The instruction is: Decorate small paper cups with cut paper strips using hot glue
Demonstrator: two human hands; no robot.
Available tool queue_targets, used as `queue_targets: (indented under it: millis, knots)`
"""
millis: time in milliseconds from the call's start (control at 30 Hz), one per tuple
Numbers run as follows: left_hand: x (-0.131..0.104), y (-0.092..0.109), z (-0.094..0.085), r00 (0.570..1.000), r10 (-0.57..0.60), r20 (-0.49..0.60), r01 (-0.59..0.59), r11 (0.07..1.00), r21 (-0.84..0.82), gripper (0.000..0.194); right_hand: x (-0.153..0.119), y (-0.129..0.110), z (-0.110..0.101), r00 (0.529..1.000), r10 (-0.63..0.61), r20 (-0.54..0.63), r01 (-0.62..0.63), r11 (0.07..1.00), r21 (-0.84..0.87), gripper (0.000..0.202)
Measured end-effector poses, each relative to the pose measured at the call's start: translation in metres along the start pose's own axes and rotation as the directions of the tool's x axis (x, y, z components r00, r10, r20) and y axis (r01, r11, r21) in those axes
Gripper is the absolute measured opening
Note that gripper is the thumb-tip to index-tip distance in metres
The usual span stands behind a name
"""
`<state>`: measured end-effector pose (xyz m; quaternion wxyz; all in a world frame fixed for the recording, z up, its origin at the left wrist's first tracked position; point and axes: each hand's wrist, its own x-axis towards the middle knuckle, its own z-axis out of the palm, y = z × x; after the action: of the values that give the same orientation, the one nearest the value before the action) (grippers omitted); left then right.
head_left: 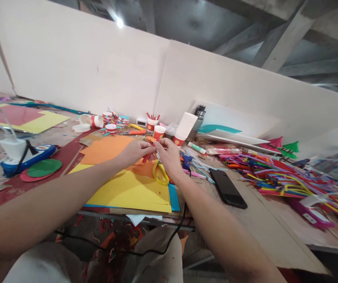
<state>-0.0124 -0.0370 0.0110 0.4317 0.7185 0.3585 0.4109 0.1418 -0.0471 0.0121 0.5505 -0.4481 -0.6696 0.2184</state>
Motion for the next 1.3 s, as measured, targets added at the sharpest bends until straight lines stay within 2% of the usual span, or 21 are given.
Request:
queue_targets:
  millis: [133,233,433,733,1067,1300]
  knots:
    - [0.002,-0.004,0.002,0.998,0.04,0.045,-0.039,0.999,-0.019,0.033,0.001,0.001,0.0,1.0,-0.006,-0.024,0.006,1.0,-0.027,0.02]
    - [0.001,-0.001,0.003,0.999,0.029,0.035,-0.03,0.999,0.021,0.03,0.001,0.002,-0.001,0.999,-0.007,-0.033,0.006,0.999,-0.034,0.021]
    - [-0.002,0.006,0.002,0.999,0.037,0.016,-0.038,0.997,0.07,0.034,0.0,0.002,-0.001,0.999,-0.02,-0.036,0.019,0.999,-0.028,0.021]
    - [-0.001,0.001,0.003,0.998,0.06,0.013,-0.061,0.994,0.09,0.04,0.0,-0.001,-0.002,0.998,-0.041,-0.049,0.039,0.999,-0.035,0.022]
    - [-0.002,0.007,0.002,0.999,0.012,0.047,-0.016,0.996,0.091,0.046,-0.004,-0.003,0.001,0.999,-0.047,-0.021,0.047,0.999,0.021,0.02]
    - [-0.002,0.009,0.002,0.998,-0.014,0.056,0.01,0.997,0.073,0.038,-0.001,-0.001,0.0,0.999,0.0,-0.047,0.001,1.0,0.024,0.018]
